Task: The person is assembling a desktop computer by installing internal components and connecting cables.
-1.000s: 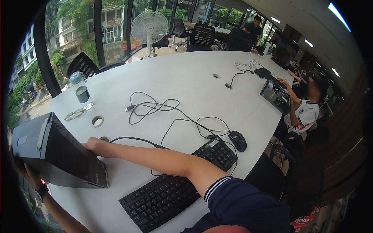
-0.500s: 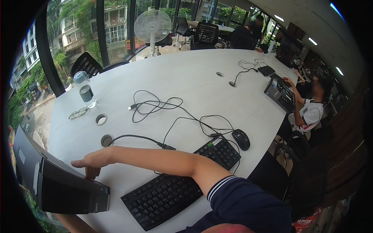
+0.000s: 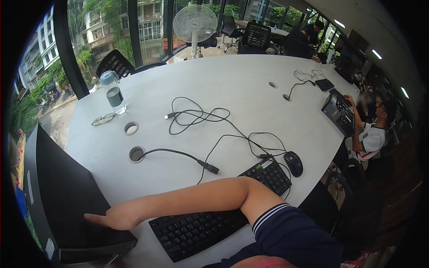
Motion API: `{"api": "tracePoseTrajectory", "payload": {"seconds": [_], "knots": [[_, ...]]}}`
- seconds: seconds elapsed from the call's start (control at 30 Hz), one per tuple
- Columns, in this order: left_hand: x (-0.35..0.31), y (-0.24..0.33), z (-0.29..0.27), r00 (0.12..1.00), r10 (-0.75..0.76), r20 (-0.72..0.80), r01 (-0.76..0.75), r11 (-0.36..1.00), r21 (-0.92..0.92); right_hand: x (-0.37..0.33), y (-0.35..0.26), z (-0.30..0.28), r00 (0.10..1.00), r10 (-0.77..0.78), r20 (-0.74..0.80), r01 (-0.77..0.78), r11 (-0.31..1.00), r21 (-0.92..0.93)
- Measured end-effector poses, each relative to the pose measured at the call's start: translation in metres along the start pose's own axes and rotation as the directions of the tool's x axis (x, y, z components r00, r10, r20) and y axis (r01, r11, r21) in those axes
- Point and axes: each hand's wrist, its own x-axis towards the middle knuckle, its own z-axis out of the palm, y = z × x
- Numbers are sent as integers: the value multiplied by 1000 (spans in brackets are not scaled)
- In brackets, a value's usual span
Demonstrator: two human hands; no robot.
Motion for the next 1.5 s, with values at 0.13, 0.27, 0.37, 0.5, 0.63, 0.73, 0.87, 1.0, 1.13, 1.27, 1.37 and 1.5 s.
{"api": "tracePoseTrajectory", "payload": {"seconds": [0.13,0.27,0.37,0.5,0.63,0.73,0.87,1.0,1.13,1.27,1.37,1.5], "knots": [[-26,16,-6,996,-92,-19,91,994,-52,4,0,19,999,-26,33,30,992,-124],[-38,26,-11,990,-140,-30,138,988,-68,14,6,31,994,-104,-35,101,992,-79],[-43,26,-10,986,-161,-40,157,984,-85,19,9,26,999,0,-48,2,999,38],[-47,25,-12,983,-177,-39,173,980,-101,19,8,9,992,100,76,-113,973,199],[-51,25,-14,980,-194,-49,188,976,-113,9,9,18,998,-57,-42,53,996,-78],[-53,24,-14,976,-211,-46,204,971,-124,10,13,21,995,-73,-74,66,994,-91],[-55,23,-14,973,-228,-45,219,964,-148,20,21,9,988,111,105,-138,944,299],[-56,24,-16,969,-245,-41,234,956,-178,21,21,13,986,112,127,-141,957,252],[-57,28,-20,954,-297,-29,283,931,-231,10,13,18,993,89,79,-92,995,36],[-65,26,-39,908,-418,2,392,851,-350,16,19,-14,998,57,-21,-59,993,-102],[-74,23,-66,817,-571,82,525,676,-516,42,39,-56,883,-83,-462,-131,902,-412],[-80,43,-94,736,-580,350,620,368,-694,109,61,-122,668,-107,-737,-53,980,-191]]}}
